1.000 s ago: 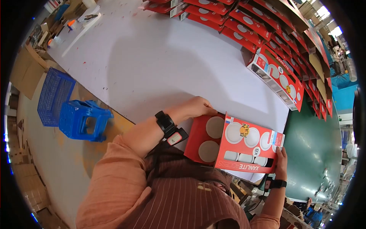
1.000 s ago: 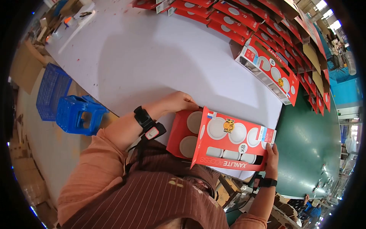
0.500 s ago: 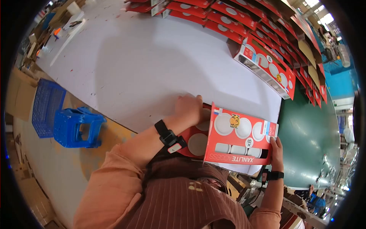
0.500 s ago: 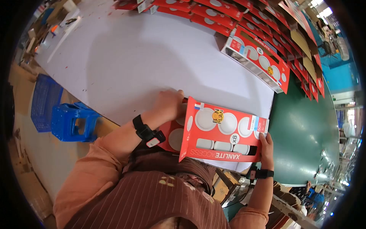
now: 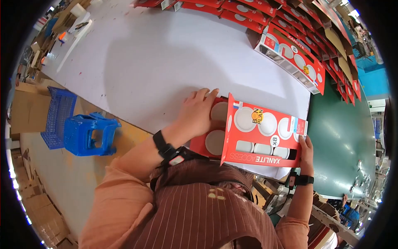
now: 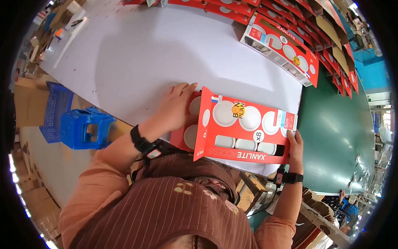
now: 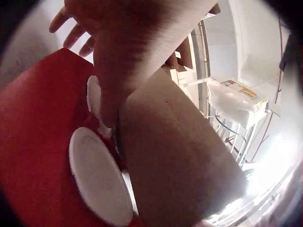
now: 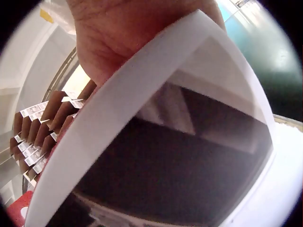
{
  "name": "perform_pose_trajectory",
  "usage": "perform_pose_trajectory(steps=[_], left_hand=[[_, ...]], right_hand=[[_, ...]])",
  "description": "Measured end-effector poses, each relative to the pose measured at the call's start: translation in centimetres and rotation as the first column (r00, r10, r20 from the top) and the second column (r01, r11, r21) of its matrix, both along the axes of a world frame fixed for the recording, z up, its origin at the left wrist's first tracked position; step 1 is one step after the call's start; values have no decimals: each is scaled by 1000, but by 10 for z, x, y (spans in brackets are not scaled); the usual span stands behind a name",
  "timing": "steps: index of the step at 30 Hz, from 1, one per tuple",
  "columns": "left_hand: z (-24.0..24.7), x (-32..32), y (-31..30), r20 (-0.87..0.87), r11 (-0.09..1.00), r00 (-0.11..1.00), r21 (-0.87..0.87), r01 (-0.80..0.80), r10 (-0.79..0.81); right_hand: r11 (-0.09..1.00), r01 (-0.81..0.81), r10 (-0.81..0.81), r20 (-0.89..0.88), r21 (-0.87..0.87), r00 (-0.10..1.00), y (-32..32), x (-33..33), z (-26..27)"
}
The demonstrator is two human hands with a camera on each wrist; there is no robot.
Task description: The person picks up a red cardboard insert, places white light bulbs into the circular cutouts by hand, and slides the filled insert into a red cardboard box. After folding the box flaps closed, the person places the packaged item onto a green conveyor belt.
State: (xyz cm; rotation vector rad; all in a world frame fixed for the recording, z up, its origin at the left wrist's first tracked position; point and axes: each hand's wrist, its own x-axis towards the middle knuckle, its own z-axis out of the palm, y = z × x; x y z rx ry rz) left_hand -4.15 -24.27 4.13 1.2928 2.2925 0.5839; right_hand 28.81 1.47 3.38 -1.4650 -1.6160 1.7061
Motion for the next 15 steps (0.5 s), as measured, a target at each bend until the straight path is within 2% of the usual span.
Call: perform_pose_trajectory(steps=[2,3,6,12,15], left_hand=[[8,14,-22,-57,996,998,87,31,-26],[14,20,-30,-18,997,998,-48,57,-58],[11,36,-40,-36,996,997,-69,65,-67],[7,45,-37,32,999,999,-32,33,-32],[0,46,-38,23,998,999,-59,30,-29]], right_hand=[[1000,-14,14,-4,2,1000,4,5,-5],[1000,-18,18,13,11,1000,4,6,-5],[998,-48,47,20,39,999,4,5,-5],[998,-61,59,53,34,997,6,5,-5],[999,-27,26,50,34,998,-1,-1,-1]])
